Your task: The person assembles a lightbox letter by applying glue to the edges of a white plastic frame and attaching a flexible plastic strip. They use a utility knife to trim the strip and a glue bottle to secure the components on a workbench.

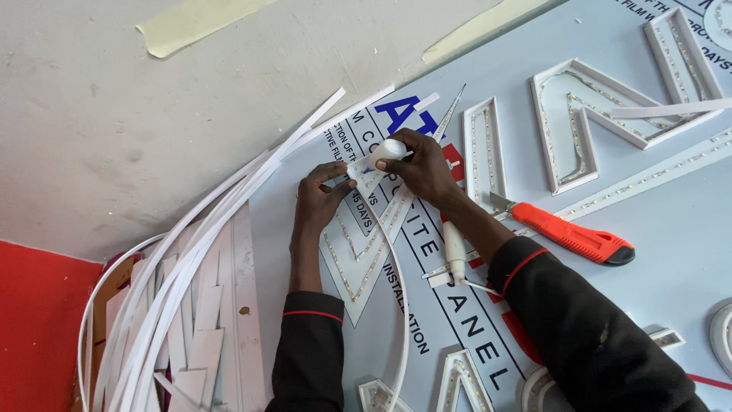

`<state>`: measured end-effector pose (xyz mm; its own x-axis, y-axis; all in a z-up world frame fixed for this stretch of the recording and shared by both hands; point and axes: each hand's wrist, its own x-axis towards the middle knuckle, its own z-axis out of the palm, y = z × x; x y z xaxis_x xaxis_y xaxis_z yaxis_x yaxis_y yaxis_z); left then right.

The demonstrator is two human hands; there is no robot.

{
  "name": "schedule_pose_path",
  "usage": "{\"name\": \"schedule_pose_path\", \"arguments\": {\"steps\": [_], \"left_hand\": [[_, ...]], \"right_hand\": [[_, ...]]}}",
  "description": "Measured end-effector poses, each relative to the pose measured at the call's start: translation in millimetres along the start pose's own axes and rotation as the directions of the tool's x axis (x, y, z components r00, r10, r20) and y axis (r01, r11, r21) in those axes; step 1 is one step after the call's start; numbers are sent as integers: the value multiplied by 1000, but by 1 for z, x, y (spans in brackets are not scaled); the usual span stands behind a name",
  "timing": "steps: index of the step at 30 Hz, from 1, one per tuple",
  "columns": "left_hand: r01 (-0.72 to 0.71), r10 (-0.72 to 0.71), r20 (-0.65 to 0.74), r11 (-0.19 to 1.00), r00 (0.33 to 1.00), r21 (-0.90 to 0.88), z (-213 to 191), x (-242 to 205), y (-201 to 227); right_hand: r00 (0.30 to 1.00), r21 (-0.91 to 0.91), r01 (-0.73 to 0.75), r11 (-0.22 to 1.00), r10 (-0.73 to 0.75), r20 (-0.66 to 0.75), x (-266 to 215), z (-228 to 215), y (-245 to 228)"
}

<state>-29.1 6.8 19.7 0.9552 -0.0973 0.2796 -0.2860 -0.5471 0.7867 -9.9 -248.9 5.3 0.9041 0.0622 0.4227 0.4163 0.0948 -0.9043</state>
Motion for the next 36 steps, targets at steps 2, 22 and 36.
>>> {"name": "schedule_pose_path", "arguments": {"steps": [2,22,36], "left_hand": [[4,-4,3,1000,1000,7,0,2,-4],[69,-69,17,998,998,6,-1,2,2],[61,-61,14,998,998,2,0,2,2]], "right_hand": [[1000,0,-15,1000,15,1,0,0,-1],[996,-45,-93,995,93,4,3,2,6],[992,-15,-126,992,126,27,0,-1,-2]]}}
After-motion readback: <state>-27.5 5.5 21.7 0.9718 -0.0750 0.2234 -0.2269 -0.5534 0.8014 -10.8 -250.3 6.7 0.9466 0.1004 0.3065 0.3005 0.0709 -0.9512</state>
